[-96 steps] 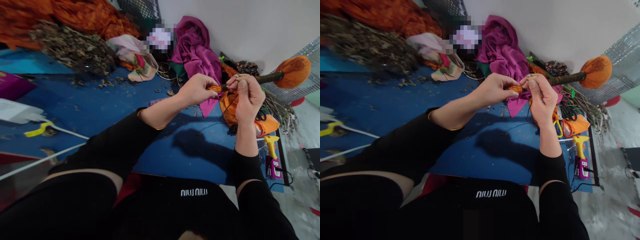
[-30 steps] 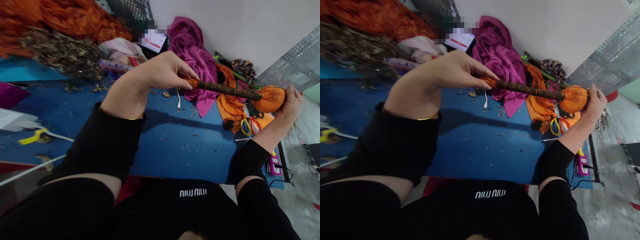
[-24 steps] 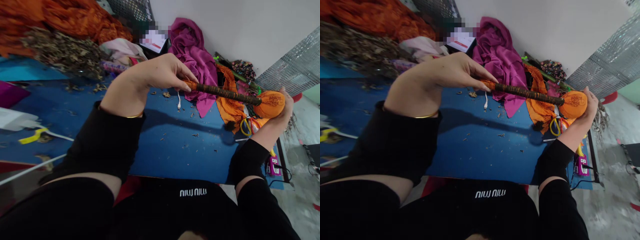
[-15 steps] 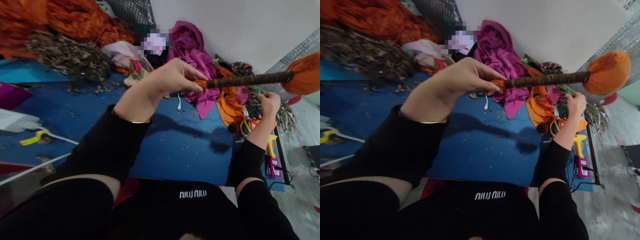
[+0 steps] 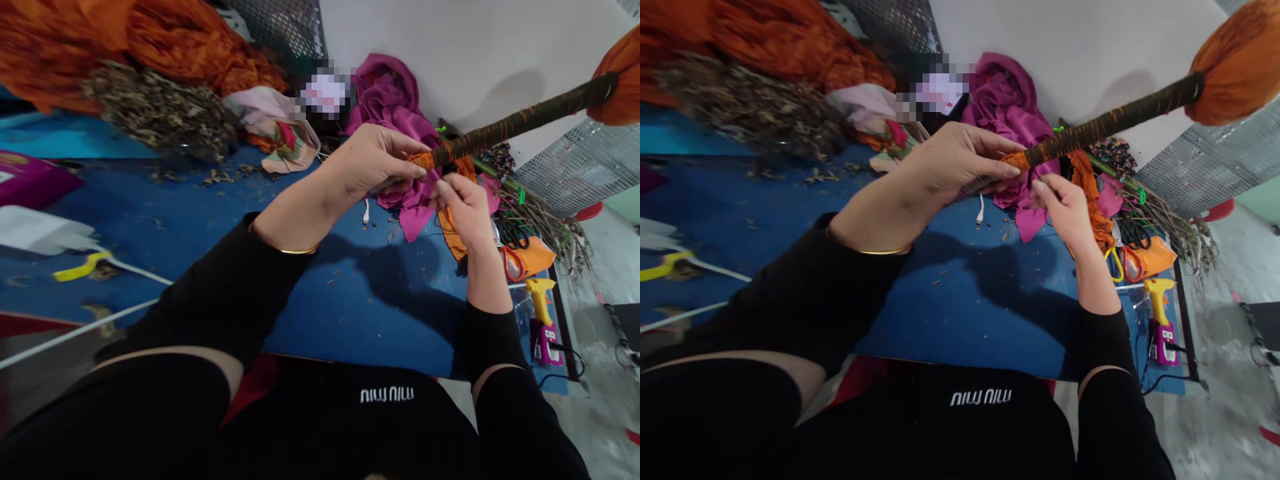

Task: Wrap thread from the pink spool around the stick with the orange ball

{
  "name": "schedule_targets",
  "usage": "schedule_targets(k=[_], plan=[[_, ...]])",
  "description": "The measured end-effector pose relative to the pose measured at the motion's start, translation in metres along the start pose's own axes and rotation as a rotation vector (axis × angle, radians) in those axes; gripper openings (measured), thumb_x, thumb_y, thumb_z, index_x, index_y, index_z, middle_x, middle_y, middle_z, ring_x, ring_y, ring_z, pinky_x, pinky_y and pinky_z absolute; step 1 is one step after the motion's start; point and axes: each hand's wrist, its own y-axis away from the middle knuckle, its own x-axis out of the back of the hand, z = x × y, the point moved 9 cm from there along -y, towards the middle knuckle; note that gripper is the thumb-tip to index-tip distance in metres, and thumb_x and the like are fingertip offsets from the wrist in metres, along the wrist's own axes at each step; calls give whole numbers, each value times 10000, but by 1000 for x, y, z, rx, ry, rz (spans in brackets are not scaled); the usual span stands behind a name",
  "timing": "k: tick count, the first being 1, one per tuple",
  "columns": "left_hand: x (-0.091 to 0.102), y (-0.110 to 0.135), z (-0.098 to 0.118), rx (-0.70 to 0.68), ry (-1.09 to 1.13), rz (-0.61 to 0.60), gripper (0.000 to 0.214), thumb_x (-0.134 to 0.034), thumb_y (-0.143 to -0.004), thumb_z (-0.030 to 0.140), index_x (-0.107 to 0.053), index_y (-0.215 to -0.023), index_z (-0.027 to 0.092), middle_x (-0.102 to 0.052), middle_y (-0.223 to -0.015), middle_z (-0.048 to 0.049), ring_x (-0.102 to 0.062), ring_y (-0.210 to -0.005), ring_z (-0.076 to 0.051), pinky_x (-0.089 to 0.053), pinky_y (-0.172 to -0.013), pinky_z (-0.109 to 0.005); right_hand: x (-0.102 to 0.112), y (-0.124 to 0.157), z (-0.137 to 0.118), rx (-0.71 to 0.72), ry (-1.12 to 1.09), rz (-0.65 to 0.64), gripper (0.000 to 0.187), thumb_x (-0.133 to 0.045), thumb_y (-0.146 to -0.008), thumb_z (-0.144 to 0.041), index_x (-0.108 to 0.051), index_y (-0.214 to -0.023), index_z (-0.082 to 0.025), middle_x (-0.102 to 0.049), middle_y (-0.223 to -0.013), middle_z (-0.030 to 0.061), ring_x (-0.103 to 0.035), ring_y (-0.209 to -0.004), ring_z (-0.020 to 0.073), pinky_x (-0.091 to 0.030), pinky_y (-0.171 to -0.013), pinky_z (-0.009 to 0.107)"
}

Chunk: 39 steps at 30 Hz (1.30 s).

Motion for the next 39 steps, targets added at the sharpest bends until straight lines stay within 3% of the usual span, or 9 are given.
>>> schedule_targets(k=[3,6,9,12,18,26,32,35,39], plan=[[5,-4,-5,1,37,35,393,-813,-777,86,-776,-1168,114,-654,-692,15,-546,-550,-63,-462,-559,-212,22,10,-31,169,3,242,432,-627,-1004,-624,-715,-826,-241,-684,-916,25,-704,-998,178,-610,-1021,415],[1,-9,-8,-46,14,16,314,-834,-775,127,-787,-1085,140,-671,-692,2,-596,-580,-110,-505,-568,-251,15,16,-38,271,-51,283,489,-548,-1019,-688,-723,-859,-260,-681,-1040,51,-697,-1191,226,-587,-1110,500],[-10,-11,-11,-79,-54,-20,258,-804,-814,127,-778,-1070,126,-682,-716,-11,-619,-604,-116,-516,-586,-258,2,13,-21,219,-140,237,567,-479,-1009,-767,-692,-858,-264,-631,-869,31,-734,-978,204,-654,-941,465],[-20,-11,-17,-78,-145,-40,319,-796,-830,118,-741,-1144,116,-669,-699,-8,-605,-575,-116,-518,-579,-274,6,11,-3,112,-211,283,522,-552,-999,-732,-662,-836,-248,-597,-777,5,-683,-764,149,-637,-726,354],[-26,-11,-18,-152,-230,10,313,-782,-823,149,-719,-1128,112,-688,-713,-16,-611,-613,-133,-517,-615,-290,19,20,-5,55,-162,348,443,-580,-1031,-630,-672,-868,-229,-611,-792,-3,-626,-677,97,-546,-596,259],[-30,-11,-18,-192,-238,-16,106,-712,-765,145,-722,-867,118,-680,-701,4,-531,-593,-86,-409,-571,-234,13,23,-24,126,-60,328,446,-487,-1080,-606,-704,-931,-246,-626,-814,1,-665,-749,116,-602,-699,294],[-27,-14,-23,-121,-226,-32,36,-704,-776,107,-697,-797,135,-571,-570,46,-473,-518,-75,-376,-533,-234,32,23,-67,409,115,303,319,-613,-1062,-439,-702,-819,-252,-704,-894,9,-703,-1004,198,-587,-1010,449],[-28,-13,-23,-89,-207,-49,81,-722,-768,70,-710,-825,125,-580,-581,39,-497,-538,-83,-402,-552,-241,40,19,-67,390,210,256,337,-556,-1084,-437,-696,-828,-270,-699,-939,18,-715,-1038,212,-600,-1014,452],[-29,-12,-24,-63,-203,-55,88,-727,-783,62,-717,-846,123,-588,-595,28,-527,-556,-97,-431,-568,-251,41,17,-64,403,176,168,335,-551,-1090,-422,-681,-835,-248,-683,-942,12,-726,-928,162,-652,-869,374]])
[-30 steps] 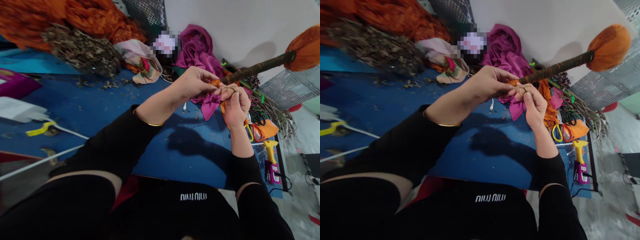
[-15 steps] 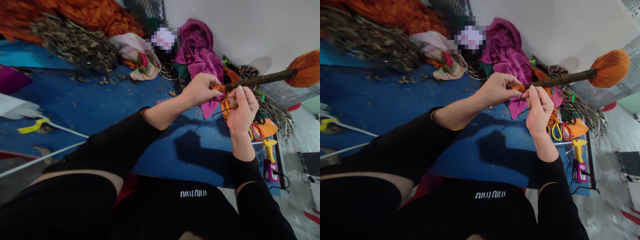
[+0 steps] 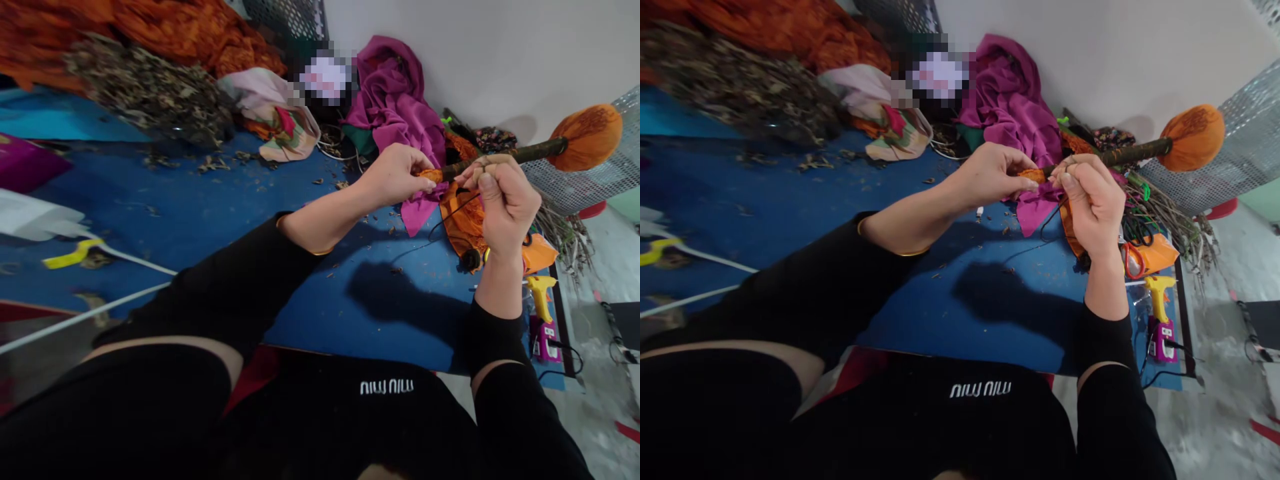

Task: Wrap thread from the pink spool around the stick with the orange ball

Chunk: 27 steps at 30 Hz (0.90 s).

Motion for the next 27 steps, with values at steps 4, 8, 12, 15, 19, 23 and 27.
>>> schedule_targets(k=[4,8,12,15,19,23,27], plan=[[0,1,-1,5,-14,-7,84,-749,-792,62,-709,-823,129,-571,-570,33,-518,-531,-87,-431,-543,-241,-6,3,1,3,-77,-78,368,-601,-1059,-494,-685,-823,-224,-677,-924,-1,-725,-910,145,-664,-852,363],[-1,0,-2,-16,-50,-15,54,-756,-801,87,-729,-806,134,-578,-570,22,-520,-523,-87,-454,-541,-252,-9,8,18,-197,-143,-72,471,-649,-974,-671,-699,-772,-248,-651,-875,16,-725,-975,200,-672,-940,450],[-4,-1,-3,-46,-42,-25,47,-753,-804,113,-773,-837,140,-621,-606,-3,-564,-550,-110,-498,-562,-281,-15,6,19,-174,-199,-47,454,-616,-1001,-656,-701,-790,-263,-673,-929,26,-714,-962,199,-670,-944,469],[-8,0,-4,-28,-43,-41,52,-766,-797,110,-786,-842,129,-647,-642,-30,-602,-587,-140,-534,-600,-330,-18,3,19,-104,-236,-25,395,-600,-1040,-575,-686,-816,-261,-675,-962,22,-706,-951,179,-655,-967,445],[-9,2,-4,-26,-59,-49,56,-758,-783,113,-788,-826,133,-649,-649,-24,-585,-598,-139,-526,-632,-341,-20,1,27,-105,-228,-18,375,-576,-1059,-554,-663,-836,-266,-679,-982,32,-691,-1027,178,-629,-1018,410],[-11,1,-1,-92,-92,-48,69,-731,-766,155,-782,-809,139,-651,-656,-5,-541,-587,-114,-492,-632,-303,-21,2,38,-161,-213,-40,415,-551,-1052,-612,-651,-848,-265,-691,-1019,29,-703,-1075,189,-601,-1076,435],[-9,3,3,-148,-208,-9,123,-699,-748,172,-791,-817,130,-686,-696,-13,-568,-641,-137,-485,-669,-313,-21,4,50,-261,-193,-48,519,-566,-988,-735,-652,-815,-254,-689,-1033,29,-695,-1160,219,-607,-1053,454]])
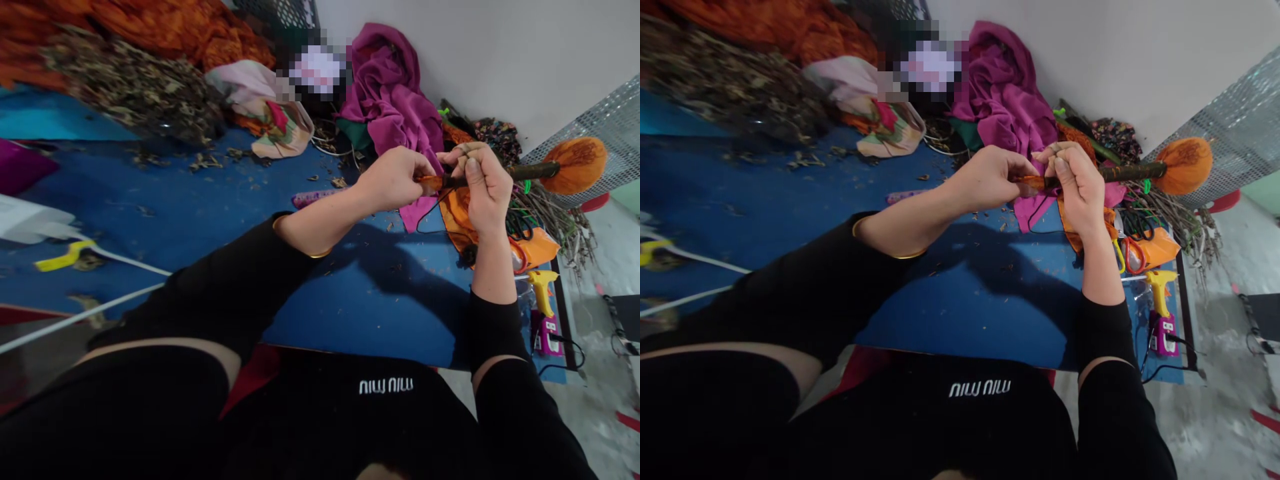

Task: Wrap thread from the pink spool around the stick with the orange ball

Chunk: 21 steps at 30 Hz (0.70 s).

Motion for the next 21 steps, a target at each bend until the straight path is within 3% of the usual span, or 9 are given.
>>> schedule_targets(k=[3,9,16,21], plan=[[3,5,6,-6,-183,21,205,-701,-762,193,-821,-920,145,-735,-764,-36,-647,-751,-195,-500,-735,-341,1,-1,6,-48,23,-2,526,-580,-978,-740,-642,-791,-252,-690,-1031,34,-678,-1186,224,-608,-1041,445],[4,14,18,-21,-422,39,334,-653,-794,160,-823,-1061,265,-792,-884,-31,-738,-928,-261,-538,-793,-336,-2,-4,13,-46,62,-60,494,-584,-1002,-684,-622,-770,-250,-683,-980,25,-682,-1051,195,-597,-1045,424],[-1,16,24,-67,-525,48,547,-654,-809,151,-740,-1323,319,-753,-805,0,-750,-903,-255,-535,-794,-313,4,-3,20,-106,67,-36,448,-632,-992,-648,-631,-792,-247,-632,-902,11,-649,-1045,192,-592,-1014,405],[-1,18,25,-86,-530,49,559,-671,-833,185,-727,-1364,353,-770,-820,9,-751,-889,-251,-514,-759,-301,4,-4,15,-94,69,-46,463,-621,-998,-652,-622,-784,-241,-630,-874,6,-650,-984,178,-591,-990,387]])
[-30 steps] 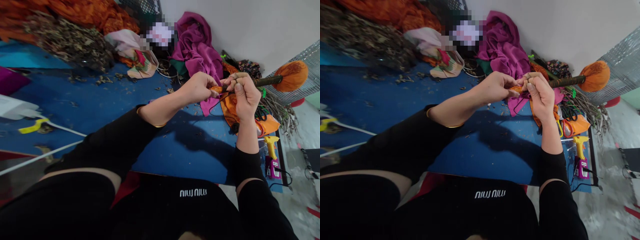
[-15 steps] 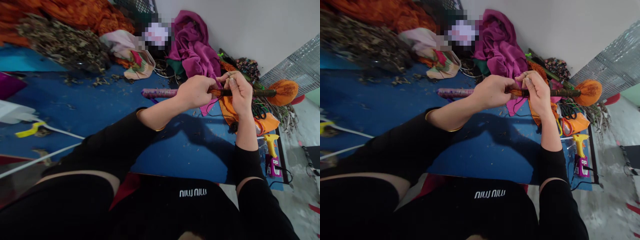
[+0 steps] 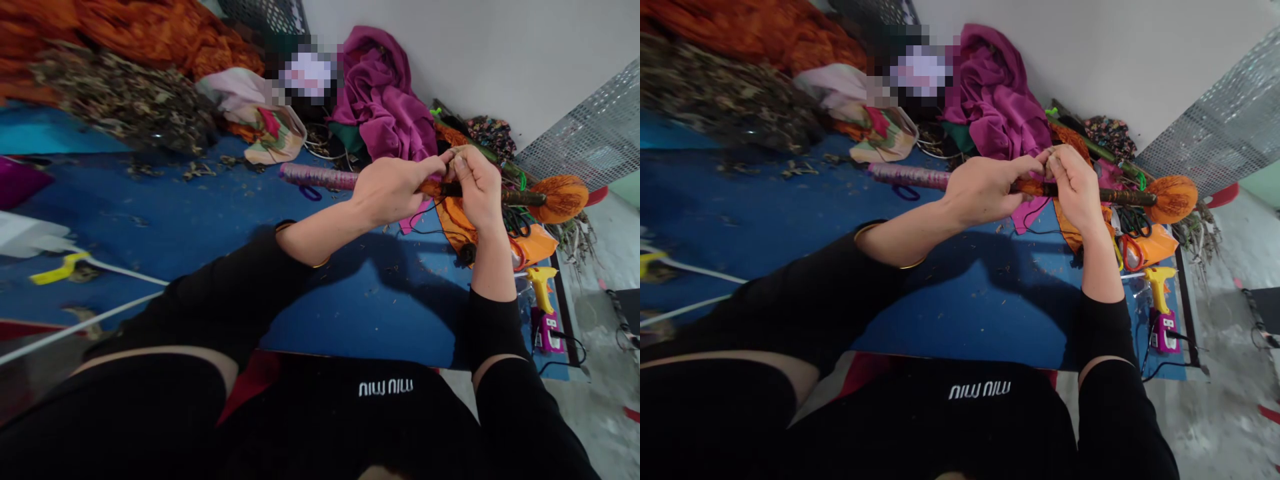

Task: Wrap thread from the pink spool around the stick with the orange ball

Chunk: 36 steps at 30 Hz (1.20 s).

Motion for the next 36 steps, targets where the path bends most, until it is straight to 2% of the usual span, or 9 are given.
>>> schedule_targets(k=[5,9,13,16,19,22,25,31,36], plan=[[-2,1,5,-90,-68,3,342,-606,-938,257,-812,-1208,304,-835,-993,-25,-763,-934,-248,-491,-743,-310,-3,0,1,-2,-25,1,517,-630,-971,-700,-592,-751,-233,-670,-897,7,-663,-939,153,-591,-947,348],[-7,1,10,-154,-167,-25,352,-560,-985,259,-826,-1215,263,-843,-1092,-65,-770,-933,-246,-477,-699,-318,-7,0,-1,25,-72,-12,583,-619,-942,-758,-586,-718,-220,-717,-996,29,-713,-911,140,-605,-909,333],[-5,2,10,-156,-233,-38,380,-557,-1000,236,-811,-1283,249,-842,-1105,-80,-778,-953,-253,-481,-693,-334,7,2,2,-47,-205,114,582,-724,-877,-738,-614,-704,-194,-728,-1119,42,-730,-793,105,-630,-819,295],[5,-1,5,-144,-279,-8,411,-572,-994,224,-792,-1337,269,-841,-1146,-71,-783,-984,-248,-479,-702,-331,29,8,9,-186,-355,224,524,-814,-826,-674,-638,-736,-189,-717,-935,11,-673,-626,74,-583,-616,228],[21,-4,-4,-118,-320,28,411,-589,-978,238,-802,-1326,288,-844,-1149,-59,-783,-971,-245,-460,-679,-327,54,17,10,-318,-387,196,471,-869,-795,-585,-640,-723,-181,-676,-765,-11,-506,-442,31,-410,-412,186],[40,-6,-13,-113,-349,66,400,-594,-958,239,-821,-1280,308,-849,-1125,-46,-778,-962,-238,-460,-682,-321,89,30,11,-391,-320,182,465,-916,-746,-549,-641,-681,-180,-594,-641,-25,-389,-404,13,-249,-345,172],[57,-5,-20,-134,-360,84,405,-577,-965,249,-818,-1285,306,-851,-1145,-48,-775,-971,-233,-465,-700,-318,130,43,16,-387,-245,268,429,-945,-721,-525,-670,-660,-201,-494,-561,-39,-340,-412,19,-171,-344,189],[72,-4,-33,-175,-361,32,414,-560,-962,250,-817,-1283,297,-850,-1139,-42,-774,-970,-253,-471,-712,-309,200,60,37,-221,-150,695,385,-915,-659,-495,-659,-647,-208,-509,-528,-66,-321,-388,36,-193,-357,206],[68,-5,-42,-254,-147,-30,393,-633,-912,239,-832,-1250,226,-853,-1088,-69,-776,-933,-230,-522,-830,-296,212,66,77,-324,-151,736,463,-925,-592,-546,-641,-684,-192,-521,-564,-78,-389,-470,41,-297,-427,194]])
